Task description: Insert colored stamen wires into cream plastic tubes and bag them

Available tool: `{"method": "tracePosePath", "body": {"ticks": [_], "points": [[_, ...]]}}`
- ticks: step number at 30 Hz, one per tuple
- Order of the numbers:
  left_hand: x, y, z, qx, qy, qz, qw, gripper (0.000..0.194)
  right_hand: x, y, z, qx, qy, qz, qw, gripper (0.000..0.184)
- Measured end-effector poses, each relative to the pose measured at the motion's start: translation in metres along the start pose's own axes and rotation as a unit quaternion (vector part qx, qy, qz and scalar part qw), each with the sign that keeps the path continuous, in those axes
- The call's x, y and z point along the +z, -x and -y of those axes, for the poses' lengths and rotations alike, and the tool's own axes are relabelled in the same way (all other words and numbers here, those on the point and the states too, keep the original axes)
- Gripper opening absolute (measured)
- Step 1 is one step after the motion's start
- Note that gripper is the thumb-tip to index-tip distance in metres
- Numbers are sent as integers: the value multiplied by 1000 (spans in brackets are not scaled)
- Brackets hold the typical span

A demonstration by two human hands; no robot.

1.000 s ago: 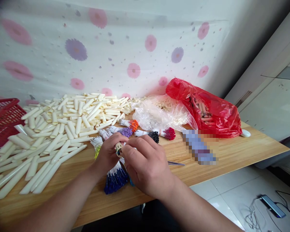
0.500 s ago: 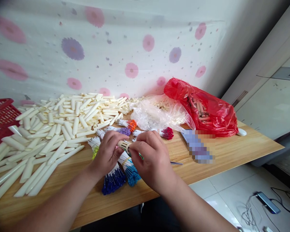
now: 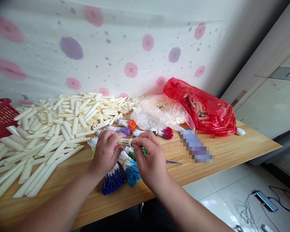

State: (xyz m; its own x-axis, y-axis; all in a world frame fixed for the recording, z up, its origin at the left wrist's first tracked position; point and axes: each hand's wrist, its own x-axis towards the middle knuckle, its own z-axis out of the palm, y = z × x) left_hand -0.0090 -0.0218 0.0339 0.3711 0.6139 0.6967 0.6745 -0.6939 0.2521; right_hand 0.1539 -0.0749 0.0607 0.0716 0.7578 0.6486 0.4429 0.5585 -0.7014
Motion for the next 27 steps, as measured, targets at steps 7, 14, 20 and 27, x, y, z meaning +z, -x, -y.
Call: {"method": "tracePosePath", "body": {"ticks": [7,14,20,27], "points": [[1,-1,2,-12,34,8,999,45,-16,-1,-19,91,-147,36,984,14],[14,-3,10,-131,176,72,973,15,-66,-20,-90,79,244,111,960,16],[27,-16,8,-163,221,140,951,13,-45,-23,-96,35,358,230,904,18],[50,-40,9,-194,331,245,890,23,-18,-34,-91,9,449,285,847,21]]}}
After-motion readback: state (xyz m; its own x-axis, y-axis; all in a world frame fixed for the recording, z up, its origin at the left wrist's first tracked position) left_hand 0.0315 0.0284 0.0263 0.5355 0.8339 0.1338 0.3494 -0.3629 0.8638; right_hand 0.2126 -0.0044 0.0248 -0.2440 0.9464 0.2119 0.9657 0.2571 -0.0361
